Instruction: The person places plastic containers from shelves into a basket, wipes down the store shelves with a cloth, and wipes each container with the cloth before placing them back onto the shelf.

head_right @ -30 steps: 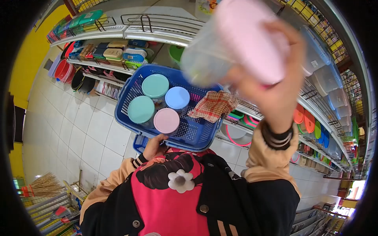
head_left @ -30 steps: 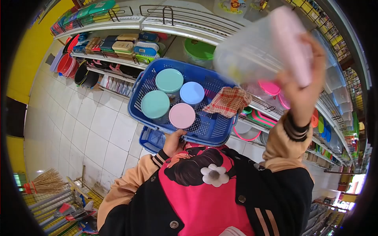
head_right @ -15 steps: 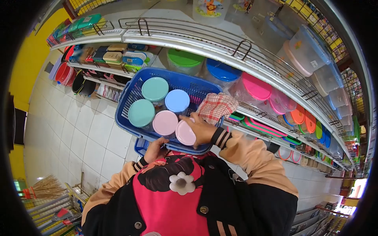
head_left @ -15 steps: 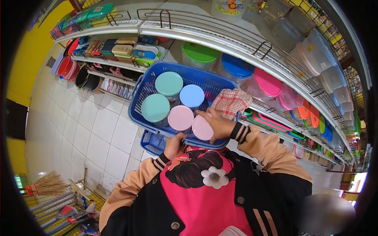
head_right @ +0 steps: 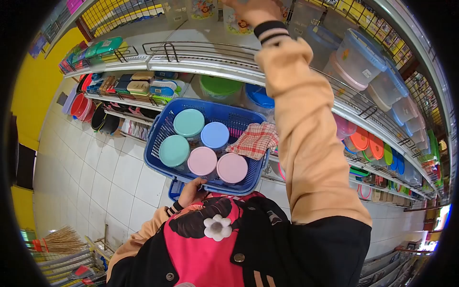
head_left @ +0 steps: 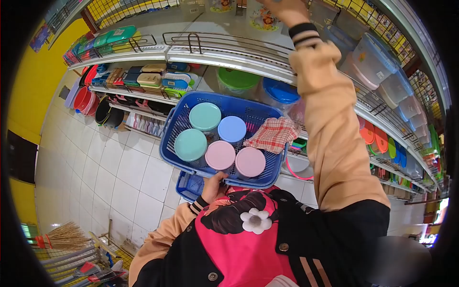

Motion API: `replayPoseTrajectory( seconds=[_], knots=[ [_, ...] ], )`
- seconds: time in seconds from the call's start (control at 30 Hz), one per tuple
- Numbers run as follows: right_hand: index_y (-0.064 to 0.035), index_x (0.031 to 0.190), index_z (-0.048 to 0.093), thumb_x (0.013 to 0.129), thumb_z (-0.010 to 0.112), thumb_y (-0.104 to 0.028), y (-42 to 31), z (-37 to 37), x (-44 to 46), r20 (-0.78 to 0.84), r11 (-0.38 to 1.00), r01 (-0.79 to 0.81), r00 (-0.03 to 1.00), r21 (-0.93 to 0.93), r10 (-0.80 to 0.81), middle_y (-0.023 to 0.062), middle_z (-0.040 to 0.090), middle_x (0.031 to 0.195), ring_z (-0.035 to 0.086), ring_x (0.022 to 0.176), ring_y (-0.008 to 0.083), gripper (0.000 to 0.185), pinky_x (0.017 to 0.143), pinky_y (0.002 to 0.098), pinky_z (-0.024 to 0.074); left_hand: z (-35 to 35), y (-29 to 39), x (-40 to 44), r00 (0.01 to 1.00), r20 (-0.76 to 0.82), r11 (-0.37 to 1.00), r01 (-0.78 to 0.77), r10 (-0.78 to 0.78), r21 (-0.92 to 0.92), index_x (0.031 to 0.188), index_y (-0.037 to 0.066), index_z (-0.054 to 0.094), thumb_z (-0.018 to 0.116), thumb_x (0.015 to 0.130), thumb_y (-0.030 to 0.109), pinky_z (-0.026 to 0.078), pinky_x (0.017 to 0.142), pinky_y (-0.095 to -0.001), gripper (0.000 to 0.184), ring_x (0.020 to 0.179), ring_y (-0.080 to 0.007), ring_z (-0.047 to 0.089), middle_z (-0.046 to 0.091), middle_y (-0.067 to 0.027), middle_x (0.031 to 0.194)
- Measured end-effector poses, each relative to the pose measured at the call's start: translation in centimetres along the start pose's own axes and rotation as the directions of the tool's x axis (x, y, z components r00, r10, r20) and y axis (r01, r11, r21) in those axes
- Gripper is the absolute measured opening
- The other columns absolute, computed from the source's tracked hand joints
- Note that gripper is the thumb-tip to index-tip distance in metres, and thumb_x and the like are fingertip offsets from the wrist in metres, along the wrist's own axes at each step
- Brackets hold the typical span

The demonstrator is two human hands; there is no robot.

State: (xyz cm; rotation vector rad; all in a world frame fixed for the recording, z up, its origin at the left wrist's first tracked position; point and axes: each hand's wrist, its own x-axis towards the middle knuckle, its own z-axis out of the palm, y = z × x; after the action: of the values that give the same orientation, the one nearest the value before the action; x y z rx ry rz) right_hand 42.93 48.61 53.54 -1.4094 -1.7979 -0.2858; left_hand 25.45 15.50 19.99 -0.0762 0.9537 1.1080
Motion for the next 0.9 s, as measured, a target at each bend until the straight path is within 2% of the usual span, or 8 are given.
replayPoseTrajectory(
  seconds=[0.07, 0.17, 0.3, 0.37, 0.5, 0.57, 0.7, 0.9],
  knots=[
    [0.0010, 0.130, 0.035, 0.070, 0.064, -0.054, 2.2, 3.7, 1.3, -0.146, 0.954, -0.014, 0.989, -0.300, -0.031, 0.0280, 0.047, 0.121, 0.050, 0.109, 0.0366, 0.086, 0.089, 0.0400, 0.0433, 0.4, 0.2, -0.4, 0.999, -0.021, 0.999, -0.033, 0.034, 0.020, 0.094, -0.005, 0.049, 0.052, 0.076, -0.003, 0.051, 0.079, -0.0383, 0.019, 0.083, -0.0266, 0.058, 0.054, -0.0142, 0.091],
    [0.0013, 0.130, 0.035, 0.067, 0.070, -0.048, 0.5, 1.3, 0.3, -0.068, 0.992, -0.124, 0.990, 0.012, 0.124, 0.0269, 0.052, 0.115, 0.052, 0.105, 0.0367, 0.087, 0.086, 0.0393, 0.0452, 0.6, 0.2, -0.6, 0.998, -0.046, 0.999, -0.045, 0.046, 0.024, 0.096, -0.005, 0.048, 0.053, 0.077, -0.002, 0.053, 0.077, -0.0377, 0.019, 0.083, -0.0251, 0.059, 0.054, -0.0136, 0.094],
    [0.0024, 0.120, 0.041, 0.064, 0.077, -0.039, -0.3, -3.1, -2.1, -0.281, 0.923, 0.172, 0.957, 0.344, -0.073, 0.0237, 0.056, 0.106, 0.058, 0.092, 0.0335, 0.078, 0.079, 0.0382, 0.0471, 3.6, 1.1, -2.8, 0.990, -0.123, 0.996, -0.068, 0.074, 0.054, 0.101, -0.001, 0.050, 0.054, 0.080, 0.001, 0.054, 0.073, -0.0357, 0.022, 0.085, -0.0227, 0.059, 0.055, -0.0112, 0.098],
    [0.0021, 0.113, 0.044, 0.067, 0.076, -0.033, -2.8, -6.6, -5.2, -0.298, 0.704, 0.184, 0.954, 0.686, 0.041, 0.0173, 0.058, 0.096, 0.059, 0.082, 0.0256, 0.066, 0.074, 0.0335, 0.0480, 2.9, 1.0, -2.3, 0.990, -0.134, 0.998, -0.046, 0.053, 0.050, 0.104, 0.001, 0.050, 0.054, 0.080, 0.000, 0.054, 0.073, -0.0353, 0.025, 0.086, -0.0230, 0.059, 0.055, -0.0104, 0.100],
    [-0.0047, 0.114, 0.049, 0.077, 0.066, -0.034, 0.8, -10.0, -9.4, -0.182, 0.515, 0.081, 0.972, 0.854, 0.150, 0.0075, 0.057, 0.109, 0.056, 0.100, 0.0236, 0.050, 0.081, 0.0383, 0.0448, 2.1, 1.0, -1.9, 0.996, -0.033, 0.993, -0.075, 0.079, 0.095, 0.101, -0.002, 0.047, 0.052, 0.079, -0.002, 0.055, 0.072, -0.0383, 0.023, 0.086, -0.0247, 0.059, 0.054, -0.0122, 0.098],
    [-0.0021, 0.108, 0.047, 0.068, 0.071, -0.038, -0.2, -11.3, -13.0, -0.023, 0.306, -0.014, 0.993, 0.952, 0.118, 0.0088, 0.055, 0.093, 0.057, 0.084, 0.0234, 0.058, 0.078, 0.0366, 0.0461, 2.5, 1.1, -2.0, 0.996, -0.064, 0.995, -0.051, 0.057, 0.087, 0.101, -0.003, 0.045, 0.051, 0.079, -0.002, 0.055, 0.072, -0.0399, 0.024, 0.086, -0.0265, 0.059, 0.053, -0.0133, 0.098],
    [-0.0034, 0.113, 0.041, 0.063, 0.079, -0.030, 0.2, -7.2, -21.0, 0.143, 0.451, -0.086, 0.985, 0.888, -0.092, 0.0079, 0.048, 0.108, 0.050, 0.098, 0.0180, 0.069, 0.087, 0.0311, 0.0407, 1.0, 0.8, -1.2, 0.999, -0.039, 0.998, 0.038, -0.036, 0.050, 0.102, -0.006, 0.041, 0.048, 0.079, -0.001, 0.054, 0.077, -0.0451, 0.025, 0.087, -0.0319, 0.059, 0.052, -0.0165, 0.098],
    [-0.0041, 0.116, 0.041, 0.055, 0.083, -0.024, 2.5, 1.1, -28.4, 0.295, 0.690, -0.121, 0.946, 0.714, -0.139, 0.0193, 0.039, 0.117, 0.041, 0.113, 0.0319, 0.077, 0.096, 0.0374, 0.0338, 0.7, 0.4, -1.8, 0.997, -0.064, 0.998, 0.044, -0.047, -0.049, 0.103, -0.007, 0.041, 0.046, 0.080, -0.001, 0.050, 0.085, -0.0473, 0.024, 0.090, -0.0333, 0.058, 0.052, -0.0169, 0.100]
  ],
)
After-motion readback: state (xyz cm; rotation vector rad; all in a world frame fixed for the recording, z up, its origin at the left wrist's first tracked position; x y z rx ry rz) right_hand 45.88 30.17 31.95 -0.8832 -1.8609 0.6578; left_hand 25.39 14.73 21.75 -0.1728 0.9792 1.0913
